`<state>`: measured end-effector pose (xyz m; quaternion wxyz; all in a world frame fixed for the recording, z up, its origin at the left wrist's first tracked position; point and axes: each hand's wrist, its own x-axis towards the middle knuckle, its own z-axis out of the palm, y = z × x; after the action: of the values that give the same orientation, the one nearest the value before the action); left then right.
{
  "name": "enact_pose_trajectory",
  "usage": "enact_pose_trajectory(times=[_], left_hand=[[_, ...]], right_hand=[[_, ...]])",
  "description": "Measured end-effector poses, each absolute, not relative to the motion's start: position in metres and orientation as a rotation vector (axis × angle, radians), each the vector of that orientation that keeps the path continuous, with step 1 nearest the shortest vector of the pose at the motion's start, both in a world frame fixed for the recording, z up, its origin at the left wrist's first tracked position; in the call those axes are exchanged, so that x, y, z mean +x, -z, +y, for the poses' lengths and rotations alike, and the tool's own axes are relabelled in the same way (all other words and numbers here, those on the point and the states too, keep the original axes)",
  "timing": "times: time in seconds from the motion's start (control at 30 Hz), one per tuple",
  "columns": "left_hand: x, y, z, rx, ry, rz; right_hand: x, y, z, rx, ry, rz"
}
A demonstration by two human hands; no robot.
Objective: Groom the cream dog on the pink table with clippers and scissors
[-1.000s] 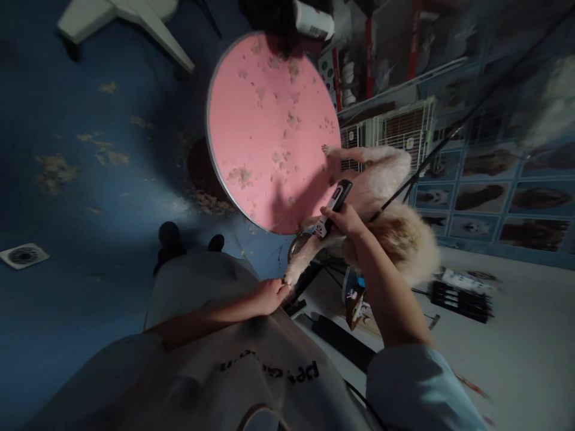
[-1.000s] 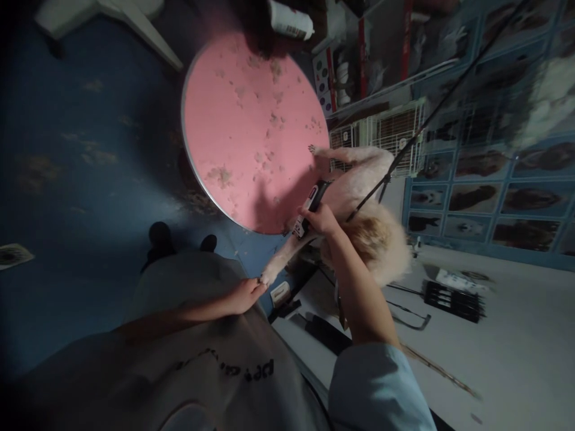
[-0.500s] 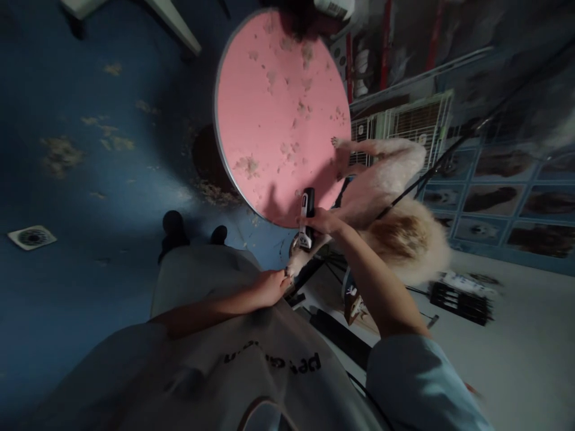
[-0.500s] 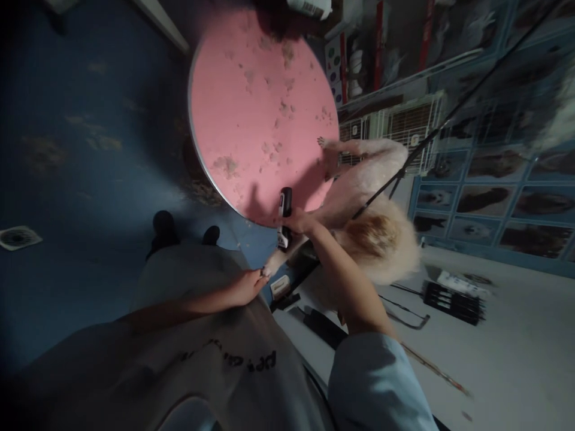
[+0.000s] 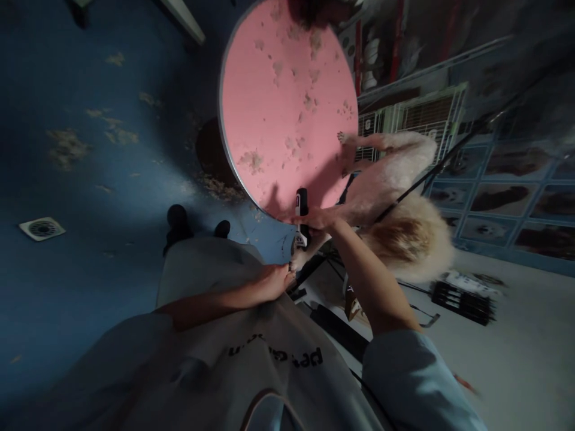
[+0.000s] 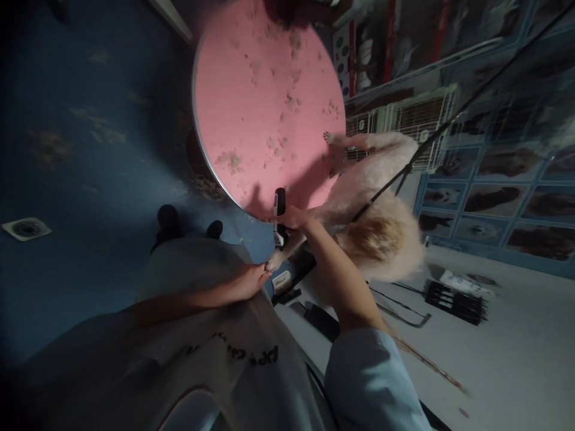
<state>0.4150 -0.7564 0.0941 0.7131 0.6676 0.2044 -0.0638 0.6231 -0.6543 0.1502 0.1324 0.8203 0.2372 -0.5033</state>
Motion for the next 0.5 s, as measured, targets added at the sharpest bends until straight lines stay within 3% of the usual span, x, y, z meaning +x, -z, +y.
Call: enact_pose_trajectory(times=[0.4,0.5], left_hand=[[0.432,-0.07,-0.774,0.708,-0.071,0.309],[0.436,-0.066,-0.775,0.649,-0.083,0.264]], right_hand=[[0.603,-0.194,-0.703,2.624,2.019,0.814],[0.638,-0.215,-0.714,3.063,1.716,1.038]])
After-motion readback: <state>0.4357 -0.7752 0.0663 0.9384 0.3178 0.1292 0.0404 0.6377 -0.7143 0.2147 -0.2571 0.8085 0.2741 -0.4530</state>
